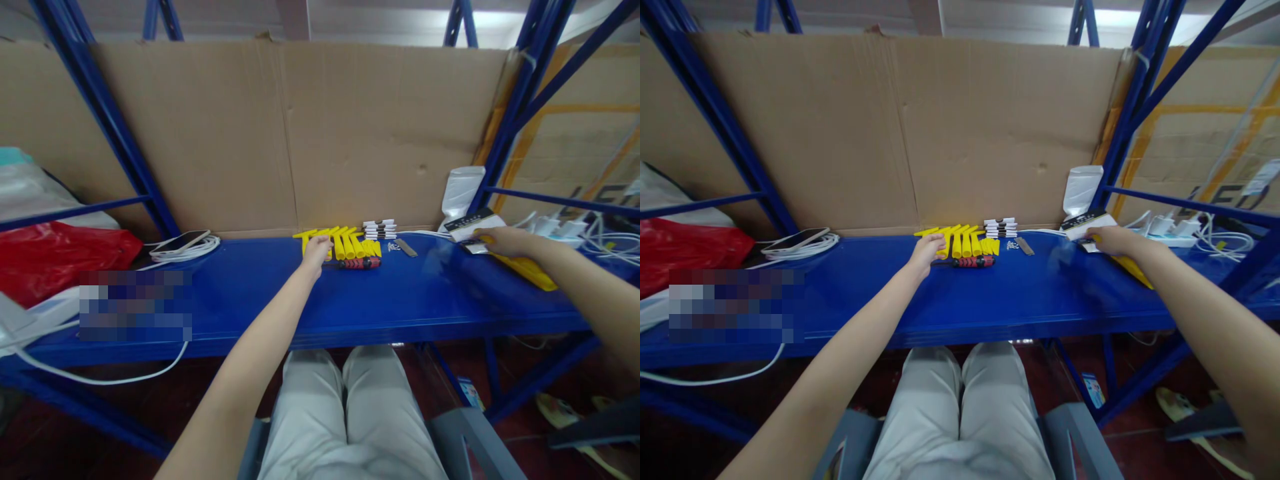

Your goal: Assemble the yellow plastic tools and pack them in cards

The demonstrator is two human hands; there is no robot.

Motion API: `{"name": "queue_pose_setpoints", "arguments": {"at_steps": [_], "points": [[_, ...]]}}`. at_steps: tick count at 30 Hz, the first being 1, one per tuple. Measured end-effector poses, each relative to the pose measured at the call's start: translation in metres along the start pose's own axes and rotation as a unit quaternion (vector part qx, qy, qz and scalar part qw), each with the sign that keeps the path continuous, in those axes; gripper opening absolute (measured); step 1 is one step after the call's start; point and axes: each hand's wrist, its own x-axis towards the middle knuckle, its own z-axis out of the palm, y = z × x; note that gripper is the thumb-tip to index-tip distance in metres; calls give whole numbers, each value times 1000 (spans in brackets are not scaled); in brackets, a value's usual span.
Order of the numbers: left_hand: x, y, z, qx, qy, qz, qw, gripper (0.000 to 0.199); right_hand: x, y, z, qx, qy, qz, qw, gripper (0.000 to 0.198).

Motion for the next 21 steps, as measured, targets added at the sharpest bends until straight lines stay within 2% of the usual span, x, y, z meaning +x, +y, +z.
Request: {"name": "queue_pose_setpoints", "arguments": {"at_steps": [3,12,18,21], "points": [[-1,-1,1,7,3,4,1000,21,-11,13,0,20,-80,76,994,48],[-1,-3,1,39,-10,3,999,22,-23,31,1,93,-135,127,978,48],[1,-5,3,31,-5,0,1000,19,-22,34,7,102,-97,140,980,59],[2,-6,3,29,-10,-1,1000,20,-12,38,16,88,-61,100,989,57]]}}
